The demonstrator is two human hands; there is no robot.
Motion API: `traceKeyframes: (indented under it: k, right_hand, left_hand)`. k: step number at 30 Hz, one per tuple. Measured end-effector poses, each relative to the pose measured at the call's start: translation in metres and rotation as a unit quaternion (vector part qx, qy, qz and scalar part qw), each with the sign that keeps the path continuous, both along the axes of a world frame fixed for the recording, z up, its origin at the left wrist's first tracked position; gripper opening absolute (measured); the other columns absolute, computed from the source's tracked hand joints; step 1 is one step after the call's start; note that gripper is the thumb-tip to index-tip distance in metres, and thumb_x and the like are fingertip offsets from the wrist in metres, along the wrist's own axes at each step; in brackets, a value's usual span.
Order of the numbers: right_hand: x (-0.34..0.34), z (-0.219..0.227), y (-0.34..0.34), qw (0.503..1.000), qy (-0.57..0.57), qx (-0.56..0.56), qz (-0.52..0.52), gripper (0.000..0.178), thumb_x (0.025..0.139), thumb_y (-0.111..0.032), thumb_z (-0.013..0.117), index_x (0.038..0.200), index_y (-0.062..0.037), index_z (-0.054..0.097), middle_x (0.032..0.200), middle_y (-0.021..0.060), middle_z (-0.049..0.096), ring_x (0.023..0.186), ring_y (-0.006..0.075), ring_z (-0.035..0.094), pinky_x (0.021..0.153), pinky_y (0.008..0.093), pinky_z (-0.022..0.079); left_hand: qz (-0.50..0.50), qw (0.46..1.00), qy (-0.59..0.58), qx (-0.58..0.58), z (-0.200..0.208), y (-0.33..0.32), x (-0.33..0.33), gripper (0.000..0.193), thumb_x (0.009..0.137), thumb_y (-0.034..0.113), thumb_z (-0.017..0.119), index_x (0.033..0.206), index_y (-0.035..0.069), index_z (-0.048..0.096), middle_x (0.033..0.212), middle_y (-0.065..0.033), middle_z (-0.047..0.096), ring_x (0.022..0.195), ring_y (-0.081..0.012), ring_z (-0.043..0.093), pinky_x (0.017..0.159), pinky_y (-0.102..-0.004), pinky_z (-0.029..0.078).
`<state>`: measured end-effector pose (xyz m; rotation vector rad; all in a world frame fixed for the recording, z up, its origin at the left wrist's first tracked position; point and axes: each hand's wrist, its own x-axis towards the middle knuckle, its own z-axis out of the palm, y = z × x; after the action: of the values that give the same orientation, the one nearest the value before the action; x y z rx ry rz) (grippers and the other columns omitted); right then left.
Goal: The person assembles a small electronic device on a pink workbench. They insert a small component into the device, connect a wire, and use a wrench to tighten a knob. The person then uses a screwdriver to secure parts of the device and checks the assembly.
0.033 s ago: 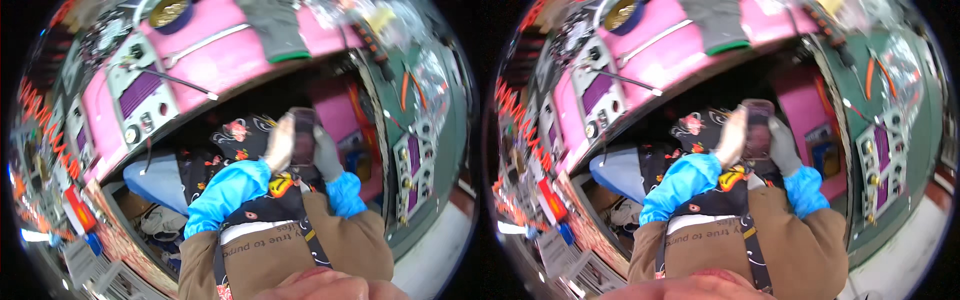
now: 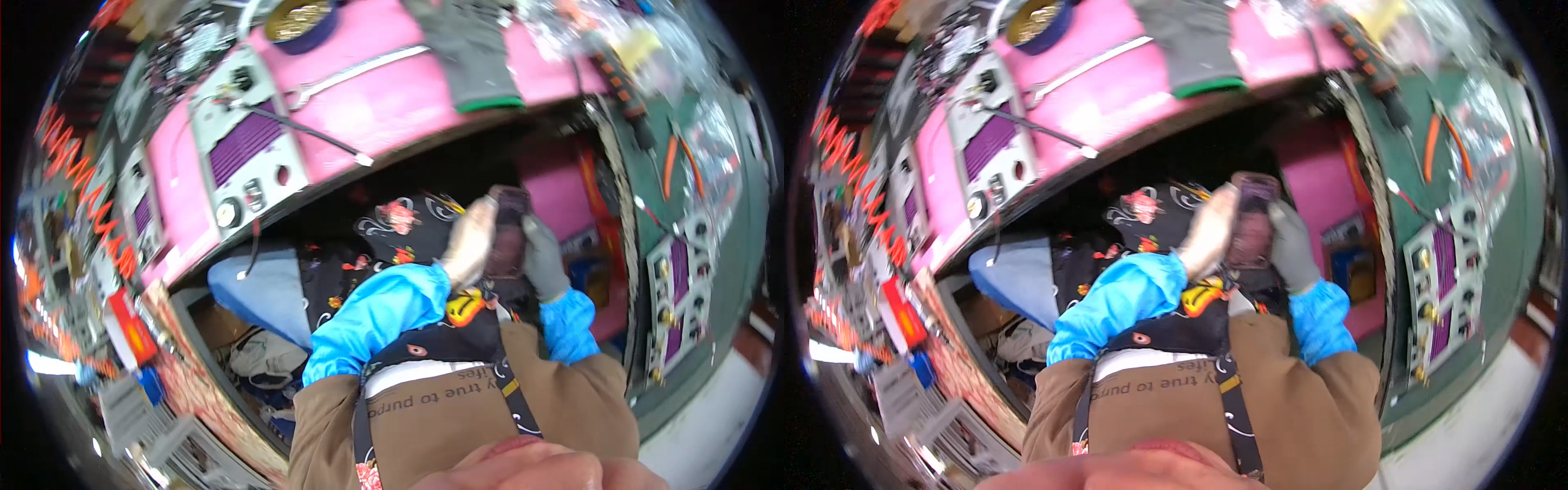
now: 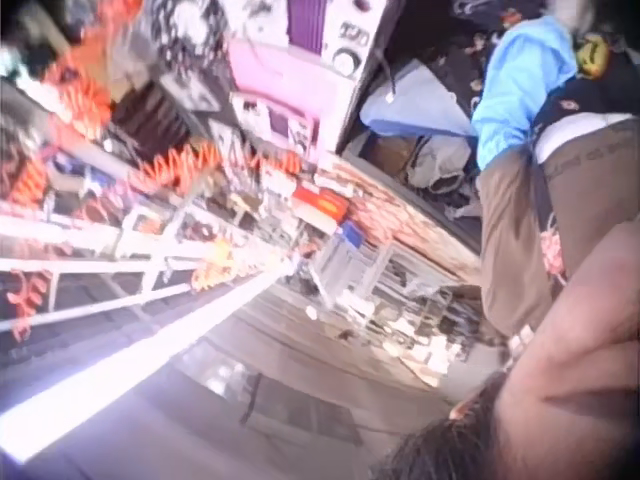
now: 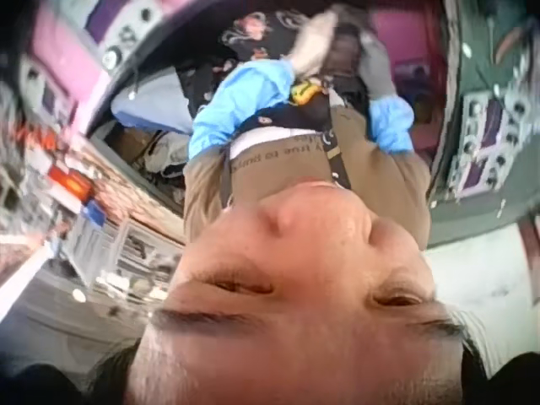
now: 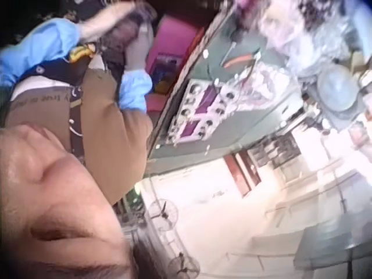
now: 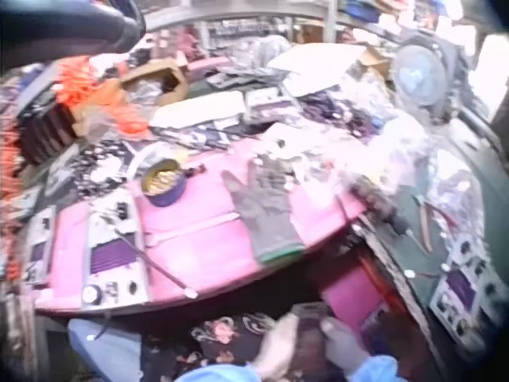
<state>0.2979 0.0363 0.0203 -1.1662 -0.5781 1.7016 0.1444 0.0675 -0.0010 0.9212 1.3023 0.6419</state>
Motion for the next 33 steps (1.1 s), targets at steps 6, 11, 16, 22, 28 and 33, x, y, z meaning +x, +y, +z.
traceKeyframes:
  k: [6, 11, 16, 22, 28, 33]
  right_hand:
    - [0.198, -0.214, 0.032, 0.867, -0.497, 0.026, -0.027, 0.034, 0.096, -0.020, 0.053, 0.119, 0.0026, 0.062, 0.106, 0.0084, 0.066, 0.098, 0.0149, 0.059, 0.088, 0.0309, 0.047]
    - [0.241, -0.270, 0.052, 0.761, -0.649, 0.004, 0.007, 0.034, 0.093, -0.019, 0.049, 0.113, 0.0037, 0.064, 0.103, 0.0208, 0.069, 0.092, 0.0335, 0.066, 0.083, 0.0419, 0.051]
    - [0.118, -0.134, 0.085, 0.718, -0.690, 0.088, 0.019, 0.035, 0.093, -0.018, 0.058, 0.127, -0.0064, 0.058, 0.113, 0.0174, 0.064, 0.102, 0.0333, 0.063, 0.089, 0.0445, 0.049]
    - [-0.028, 0.141, 0.105, 0.593, -0.675, 0.433, -0.081, 0.052, 0.076, -0.017, 0.075, 0.125, -0.0065, 0.061, 0.120, 0.0136, 0.059, 0.112, 0.0335, 0.055, 0.093, 0.0443, 0.045]
    - [-0.049, 0.147, 0.113, 0.547, -0.691, 0.469, 0.054, 0.056, 0.067, -0.012, 0.073, 0.122, -0.0090, 0.063, 0.106, 0.0078, 0.060, 0.100, 0.0307, 0.057, 0.087, 0.0414, 0.045]
    - [-0.068, 0.149, 0.083, 0.527, -0.677, 0.511, -0.047, 0.045, 0.069, -0.014, 0.074, 0.112, -0.0045, 0.066, 0.106, 0.0130, 0.062, 0.099, 0.0321, 0.060, 0.084, 0.0449, 0.048]
  left_hand:
    - [-0.018, 0.997, -0.073, 0.009, 0.035, -0.004, -0.032, 0.049, 0.098, 0.025, 0.061, 0.139, 0.000, 0.049, 0.116, -0.0105, 0.064, 0.097, -0.0138, 0.061, 0.088, -0.0280, 0.051]
    - [-0.070, 0.871, 0.179, 0.453, 0.146, 0.053, -0.062, 0.030, 0.085, 0.016, 0.074, 0.110, 0.004, 0.065, 0.104, -0.0122, 0.067, 0.085, -0.0253, 0.068, 0.077, -0.0343, 0.054]
    - [0.056, 0.780, 0.366, 0.505, 0.170, 0.104, -0.054, 0.038, 0.078, 0.020, 0.079, 0.111, 0.009, 0.064, 0.095, -0.0116, 0.063, 0.081, -0.0290, 0.065, 0.072, -0.0381, 0.053]
    - [0.026, 0.748, 0.330, 0.576, 0.151, 0.116, -0.047, 0.032, 0.071, -0.001, 0.069, 0.101, 0.009, 0.065, 0.088, -0.0094, 0.060, 0.076, -0.0291, 0.063, 0.064, -0.0378, 0.054]
    - [0.108, 0.797, 0.215, 0.553, 0.135, 0.065, -0.050, 0.038, 0.066, -0.011, 0.071, 0.098, 0.007, 0.060, 0.087, -0.0099, 0.057, 0.076, -0.0254, 0.061, 0.064, -0.0348, 0.053]
    - [0.150, 0.954, -0.246, -0.082, 0.109, 0.063, -0.037, 0.046, 0.096, 0.048, 0.053, 0.091, 0.003, 0.059, 0.058, -0.0068, 0.055, 0.040, -0.0167, 0.052, 0.036, -0.0288, 0.041]
